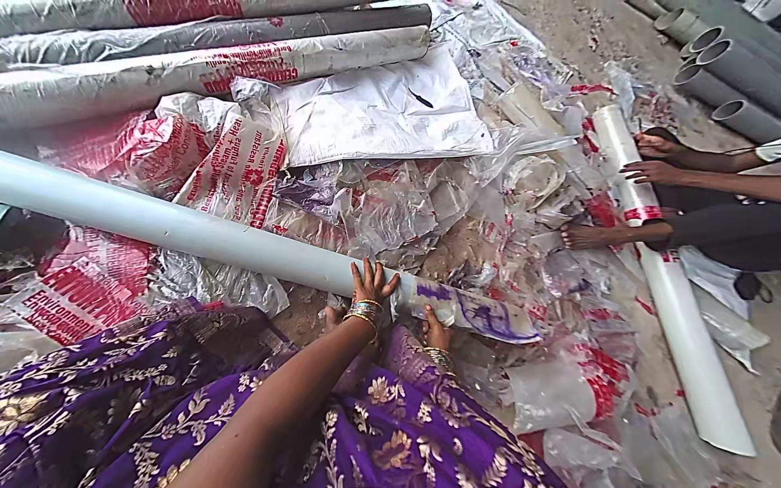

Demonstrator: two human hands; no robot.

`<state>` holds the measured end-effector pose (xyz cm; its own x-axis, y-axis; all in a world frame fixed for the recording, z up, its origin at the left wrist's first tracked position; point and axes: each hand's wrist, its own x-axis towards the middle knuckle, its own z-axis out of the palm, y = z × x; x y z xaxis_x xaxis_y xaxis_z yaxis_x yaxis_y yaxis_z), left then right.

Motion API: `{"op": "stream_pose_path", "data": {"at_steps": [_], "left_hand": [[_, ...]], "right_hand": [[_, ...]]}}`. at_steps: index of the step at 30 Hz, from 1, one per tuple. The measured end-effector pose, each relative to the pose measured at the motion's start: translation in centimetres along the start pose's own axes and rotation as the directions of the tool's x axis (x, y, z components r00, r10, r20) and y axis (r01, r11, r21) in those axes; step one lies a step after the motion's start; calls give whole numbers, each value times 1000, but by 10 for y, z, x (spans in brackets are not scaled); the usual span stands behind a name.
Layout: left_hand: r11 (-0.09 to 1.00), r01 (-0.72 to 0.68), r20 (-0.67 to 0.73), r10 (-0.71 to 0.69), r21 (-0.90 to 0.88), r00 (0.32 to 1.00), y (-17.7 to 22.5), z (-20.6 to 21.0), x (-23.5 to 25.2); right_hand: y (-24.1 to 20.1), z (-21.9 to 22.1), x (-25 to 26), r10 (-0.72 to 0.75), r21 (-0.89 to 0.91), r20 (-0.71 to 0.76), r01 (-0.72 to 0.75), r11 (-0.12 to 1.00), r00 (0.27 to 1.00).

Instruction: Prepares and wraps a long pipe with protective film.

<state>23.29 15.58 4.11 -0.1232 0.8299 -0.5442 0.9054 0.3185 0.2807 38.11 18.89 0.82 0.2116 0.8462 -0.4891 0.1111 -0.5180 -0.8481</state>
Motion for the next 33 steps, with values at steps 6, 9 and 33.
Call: {"op": "stream_pose_path", "data": {"at_steps": [6,9,33], "left_hand": [[1000,-15,-53,14,-17,998,2,13,-8],[999,-33,-150,33,1,988,3,26,-14],[845,-484,-14,494,-227,869,26,-7,60]], "right_hand": [[-65,-2,-1,208,281,196,-258,925,958],[-89,-6,13,265,267,232,-323,908,936],[-12,-99,33,386,-31,241,-390,920,891]]}}
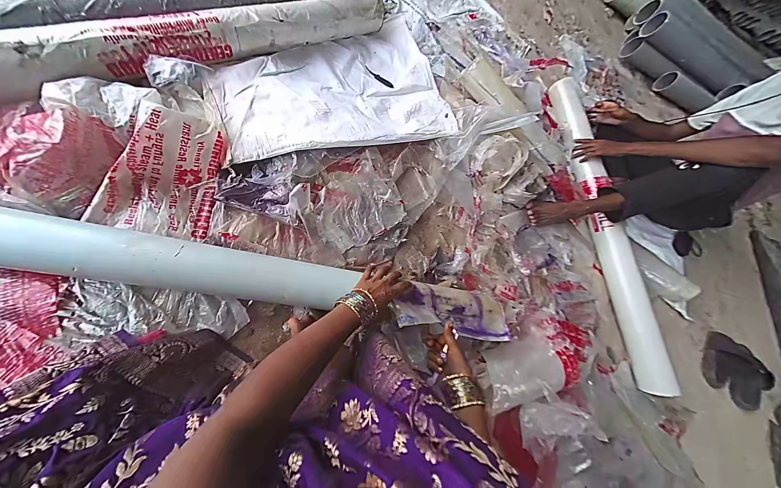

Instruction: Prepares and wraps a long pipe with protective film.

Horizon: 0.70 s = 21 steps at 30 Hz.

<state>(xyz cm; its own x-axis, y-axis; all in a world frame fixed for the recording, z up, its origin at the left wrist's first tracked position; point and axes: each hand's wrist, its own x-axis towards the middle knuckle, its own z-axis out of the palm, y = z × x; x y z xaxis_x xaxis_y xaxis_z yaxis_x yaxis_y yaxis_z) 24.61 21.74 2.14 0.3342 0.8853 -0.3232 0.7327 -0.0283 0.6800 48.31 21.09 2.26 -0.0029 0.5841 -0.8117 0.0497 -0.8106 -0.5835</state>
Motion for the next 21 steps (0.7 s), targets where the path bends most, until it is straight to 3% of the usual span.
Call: {"op": "stream_pose_path", "data": {"at_steps": [3,10,14,19,21], "left_hand": [[1000,8,-39,-7,17,999,-4,9,2],[995,-92,-242,101,49,965,-9,34,-8],[966,-209,-415,255,154,873,-15,57,-14],[924,-247,-546,373,291,751,-15,72,-16],[924,-240,-552,371,297,747,-15,74,-19]], "right_hand": [[-6,14,12,4,128,-89,7,992,996],[-23,37,4,-93,108,-367,142,984,926],[-25,35,-4,-97,22,-448,120,993,889],[-32,33,-25,-189,-132,-494,141,981,849],[-33,31,-26,-220,-202,-491,136,970,843]]}}
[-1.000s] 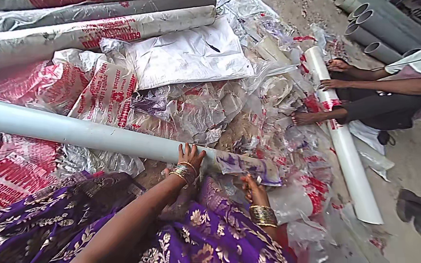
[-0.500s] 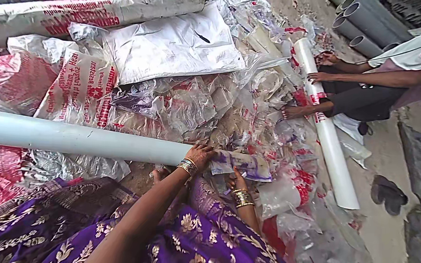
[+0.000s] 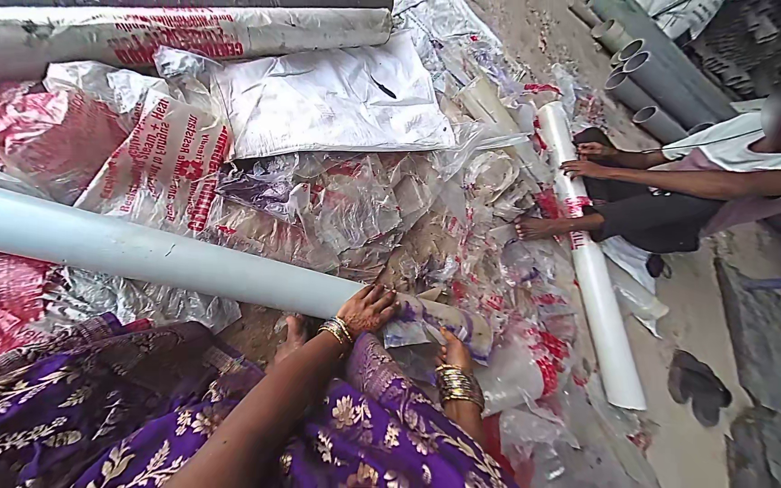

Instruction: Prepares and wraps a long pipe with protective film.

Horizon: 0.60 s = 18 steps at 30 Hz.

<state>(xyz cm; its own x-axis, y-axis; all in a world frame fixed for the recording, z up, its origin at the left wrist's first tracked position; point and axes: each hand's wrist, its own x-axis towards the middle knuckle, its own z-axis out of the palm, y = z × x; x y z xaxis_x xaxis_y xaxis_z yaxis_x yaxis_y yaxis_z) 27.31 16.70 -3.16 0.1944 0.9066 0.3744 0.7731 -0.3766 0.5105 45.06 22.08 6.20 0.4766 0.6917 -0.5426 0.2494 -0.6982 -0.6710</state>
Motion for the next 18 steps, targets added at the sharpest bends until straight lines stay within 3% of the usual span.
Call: {"op": "stream_pose_path", "data": {"at_steps": [4,7,9,12,14,16,18], "left_hand": [[986,146,240,-124,-78,963,2,-14,11],[948,293,379,-227,-126,897,7,-21,20],[925,356,400,-278,-134,873,8,-26,24],[879,464,442,-375,-108,815,14,-33,35],[809,586,508,-482,-55,714,19,-42,51],[689,725,552,-606,5,573,21,-55,67],[617,786,555,-667,37,497,22,-59,73]], "right_hand": [[1,-11,11,27,-51,141,-20,998,990],[0,-36,11,-43,-120,262,77,990,964],[0,-56,24,-120,-272,197,172,947,973],[16,-81,51,-107,-394,-51,78,916,993],[34,-85,73,-11,-312,-82,-15,950,997],[47,-77,85,93,-139,13,-91,986,996],[48,-65,87,157,72,119,-166,983,980]]}}
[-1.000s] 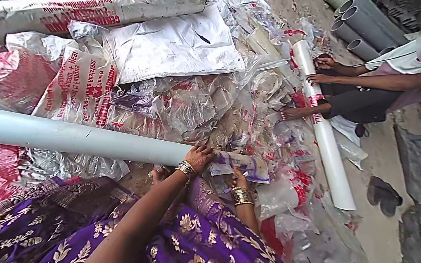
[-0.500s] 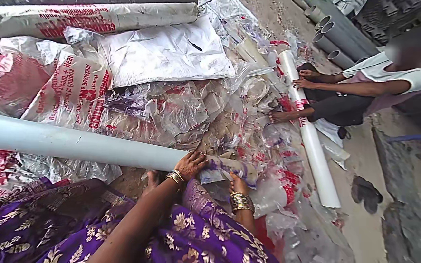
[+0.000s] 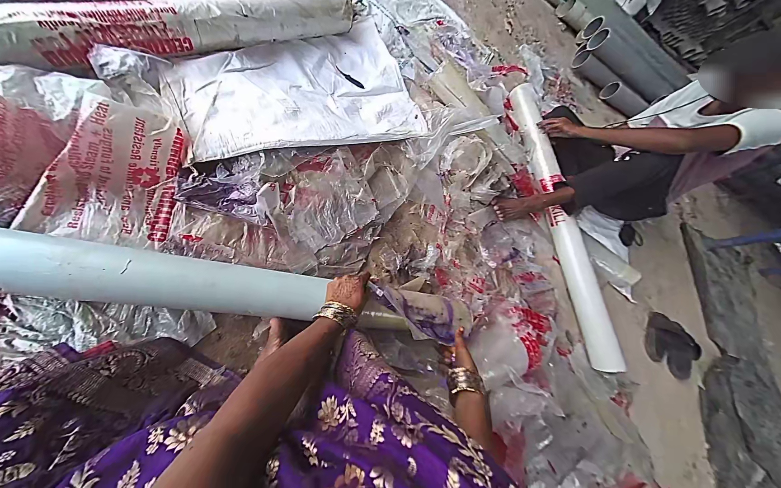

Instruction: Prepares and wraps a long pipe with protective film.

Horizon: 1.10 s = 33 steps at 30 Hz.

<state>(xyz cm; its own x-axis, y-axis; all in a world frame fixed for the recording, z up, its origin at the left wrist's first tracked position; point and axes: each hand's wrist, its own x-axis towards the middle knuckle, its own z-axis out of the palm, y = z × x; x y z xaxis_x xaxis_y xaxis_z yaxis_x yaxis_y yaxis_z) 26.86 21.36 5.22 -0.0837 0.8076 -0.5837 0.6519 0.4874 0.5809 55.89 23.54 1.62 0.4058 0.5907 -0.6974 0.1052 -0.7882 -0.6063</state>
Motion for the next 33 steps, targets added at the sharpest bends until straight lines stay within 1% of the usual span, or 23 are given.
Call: {"op": "stream_pose_path", "data": {"at_steps": [1,3,5,6,7,8,9,10,11,12,15,17,20,23,25,27,29,31,32,33], "left_hand": [[1000,4,-6,-4,-7,1000,-1,0,1],[998,-46,-13,46,-44,999,-7,2,2],[981,-162,-13,161,-104,987,-20,3,6],[962,-239,-5,240,-130,971,-28,3,8],[935,-326,3,330,-137,944,-36,4,10],[908,-404,36,410,-106,911,-40,5,10],[883,-468,82,469,-28,879,-42,6,10],[859,-508,136,497,65,857,-41,8,10],[838,-527,177,503,139,846,-39,12,11],[818,-540,186,510,197,840,-37,17,12],[791,-543,123,532,281,838,-37,29,16],[771,-555,116,549,313,828,-39,30,14],[734,-589,101,594,339,798,-41,32,14],[743,-586,97,590,324,802,-42,31,14],[779,-550,136,536,301,833,-37,27,14],[823,-507,180,474,256,862,-32,22,13],[851,-488,159,464,193,871,-32,18,13],[859,-495,151,476,129,866,-34,15,12],[866,-487,151,470,108,870,-35,14,12],[876,-475,149,460,85,875,-35,13,12]], "right_hand": [[-2,4,2,15,92,20,-17,996,1000],[-2,9,5,18,209,-13,-15,978,1000],[0,11,7,-11,256,-77,30,966,997],[1,12,9,-43,247,-112,70,967,993],[0,13,9,-92,199,-161,124,972,983],[-4,15,6,-161,90,-224,185,979,961],[-11,16,2,-236,-69,-279,226,972,931],[-20,17,-3,-300,-227,-305,237,945,904],[-30,18,-7,-332,-339,-311,222,914,891],[-37,19,-11,-347,-406,-311,206,890,885],[-58,22,-19,-368,-466,-317,195,863,874],[-69,26,-27,-376,-453,-291,219,864,880],[-89,32,-32,-380,-426,-295,236,874,877],[-99,38,-35,-362,-401,-263,240,884,894],[-95,35,-29,-374,-414,-239,255,874,896],[-84,25,-23,-421,-459,-206,292,839,883],[-70,13,-24,-474,-479,-160,352,804,866],[-50,1,-30,-451,-430,-165,347,833,877],[-35,-3,-31,-410,-375,-180,323,869,894],[-20,-6,-32,-328,-287,-154,275,918,932]]}}
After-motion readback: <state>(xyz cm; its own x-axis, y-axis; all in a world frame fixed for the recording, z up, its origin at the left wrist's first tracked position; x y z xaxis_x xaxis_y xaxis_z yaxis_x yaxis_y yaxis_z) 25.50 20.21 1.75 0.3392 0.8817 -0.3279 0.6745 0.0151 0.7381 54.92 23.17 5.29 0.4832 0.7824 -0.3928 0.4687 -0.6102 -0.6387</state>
